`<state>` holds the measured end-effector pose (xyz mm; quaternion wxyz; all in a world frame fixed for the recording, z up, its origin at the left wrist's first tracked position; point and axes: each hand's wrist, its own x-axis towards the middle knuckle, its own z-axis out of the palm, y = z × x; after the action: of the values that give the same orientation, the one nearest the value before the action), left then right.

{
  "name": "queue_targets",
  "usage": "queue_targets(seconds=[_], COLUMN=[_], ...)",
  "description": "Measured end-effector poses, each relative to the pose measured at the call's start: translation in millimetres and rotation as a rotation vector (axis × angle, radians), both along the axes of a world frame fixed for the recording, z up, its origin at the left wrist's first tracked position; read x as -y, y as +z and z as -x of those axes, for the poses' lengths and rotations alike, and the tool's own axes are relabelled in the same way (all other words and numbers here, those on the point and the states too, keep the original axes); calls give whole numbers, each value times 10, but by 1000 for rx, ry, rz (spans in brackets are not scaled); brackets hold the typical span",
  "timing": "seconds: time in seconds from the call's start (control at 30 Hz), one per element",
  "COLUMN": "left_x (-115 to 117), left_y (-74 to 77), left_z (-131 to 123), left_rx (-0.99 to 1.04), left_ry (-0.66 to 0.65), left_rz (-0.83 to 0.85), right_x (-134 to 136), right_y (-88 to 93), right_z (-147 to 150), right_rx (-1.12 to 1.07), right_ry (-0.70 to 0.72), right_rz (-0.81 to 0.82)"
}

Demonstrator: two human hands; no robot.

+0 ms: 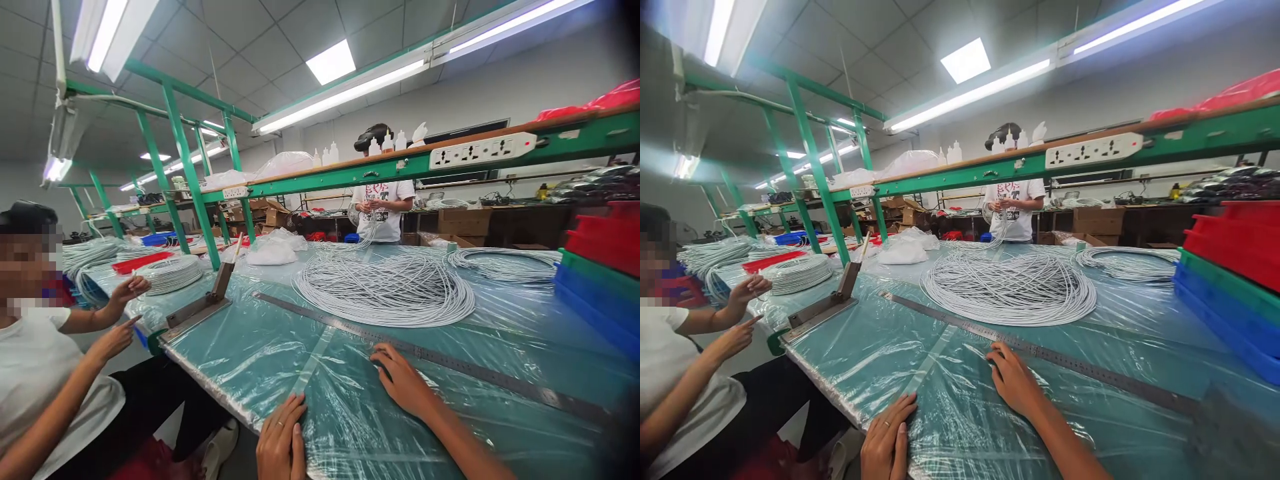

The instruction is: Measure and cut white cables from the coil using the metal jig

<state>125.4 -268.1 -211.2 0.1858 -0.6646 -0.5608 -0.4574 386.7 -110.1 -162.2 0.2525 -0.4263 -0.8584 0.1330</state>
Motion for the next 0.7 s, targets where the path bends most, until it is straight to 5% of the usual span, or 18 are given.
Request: queue_targets(seconds=[0.7], left_x=[39], left_y=[52], left_z=[12], left_rx=[-41], left_ry=[17], left_rz=[70], right_x=[-12], right_y=[-19], right_z=[-2], right_rx=[18], right_ry=[2], right_rz=[-4])
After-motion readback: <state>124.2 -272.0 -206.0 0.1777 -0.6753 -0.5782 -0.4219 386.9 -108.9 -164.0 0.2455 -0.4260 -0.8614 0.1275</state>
